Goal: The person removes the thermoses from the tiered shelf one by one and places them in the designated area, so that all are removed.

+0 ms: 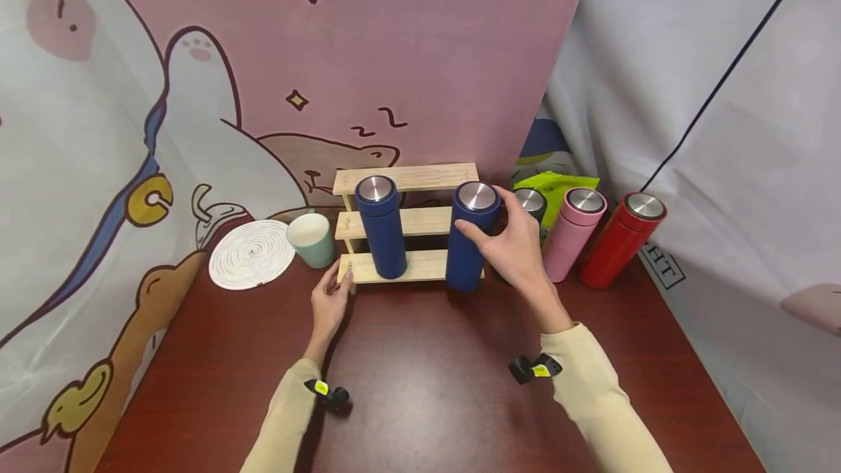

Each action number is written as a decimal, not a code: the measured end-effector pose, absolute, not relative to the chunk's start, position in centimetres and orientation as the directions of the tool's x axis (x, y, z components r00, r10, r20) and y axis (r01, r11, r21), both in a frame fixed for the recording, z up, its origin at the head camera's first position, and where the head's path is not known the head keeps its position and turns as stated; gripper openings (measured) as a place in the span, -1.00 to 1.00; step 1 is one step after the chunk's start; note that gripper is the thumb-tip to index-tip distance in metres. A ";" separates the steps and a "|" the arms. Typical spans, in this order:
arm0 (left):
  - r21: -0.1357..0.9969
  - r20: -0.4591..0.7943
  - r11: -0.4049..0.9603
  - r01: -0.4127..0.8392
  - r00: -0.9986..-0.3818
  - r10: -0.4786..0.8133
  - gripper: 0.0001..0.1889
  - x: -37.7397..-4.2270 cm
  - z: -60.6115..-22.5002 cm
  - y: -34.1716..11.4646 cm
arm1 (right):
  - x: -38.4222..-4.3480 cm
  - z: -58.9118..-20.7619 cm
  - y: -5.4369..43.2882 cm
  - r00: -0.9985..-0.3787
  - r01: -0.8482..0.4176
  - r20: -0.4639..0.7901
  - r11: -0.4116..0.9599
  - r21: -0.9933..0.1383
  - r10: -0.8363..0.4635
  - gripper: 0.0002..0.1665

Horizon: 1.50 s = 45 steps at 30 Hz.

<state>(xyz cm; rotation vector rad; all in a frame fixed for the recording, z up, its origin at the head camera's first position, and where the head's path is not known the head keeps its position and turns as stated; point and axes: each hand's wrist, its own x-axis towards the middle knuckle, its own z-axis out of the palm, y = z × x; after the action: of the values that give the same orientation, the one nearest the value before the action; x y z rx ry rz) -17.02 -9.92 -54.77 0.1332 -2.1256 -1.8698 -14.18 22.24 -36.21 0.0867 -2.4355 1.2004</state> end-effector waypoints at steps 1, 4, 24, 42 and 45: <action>0.981 0.166 0.148 0.129 -0.949 -0.269 -0.53 -17.0 -54.7 -9.9 | -13.9 -36.2 22.5 -0.905 -0.241 0.405 0.626 -0.741 0.132 -0.14; 0.982 0.159 0.146 0.123 -0.950 -0.268 -0.53 -16.9 -54.7 -9.9 | -13.2 -36.0 23.2 -0.892 -0.252 0.429 0.634 -0.731 0.140 -0.14; 0.981 0.169 0.145 0.133 -0.946 -0.277 -0.53 -16.9 -54.6 -10.0 | -8.9 -35.7 27.3 -0.889 -0.162 0.400 0.662 -0.732 0.224 -0.11; 0.980 0.186 0.121 0.158 -0.944 -0.273 -0.55 -17.2 -55.1 -9.9 | -6.6 -37.9 32.4 -0.862 0.046 0.321 0.691 -0.722 0.393 -0.09; 0.981 0.181 0.120 0.153 -0.945 -0.271 -0.55 -17.3 -55.1 -10.0 | -6.5 -38.2 33.2 -0.859 0.067 0.306 0.683 -0.727 0.410 -0.09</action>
<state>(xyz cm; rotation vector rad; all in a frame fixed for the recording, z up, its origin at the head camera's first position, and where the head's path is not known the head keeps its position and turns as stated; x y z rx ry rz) -17.26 -10.02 -55.10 0.1155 -2.0879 -1.8915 -6.52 33.23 -38.20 -0.3689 -2.4456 1.0317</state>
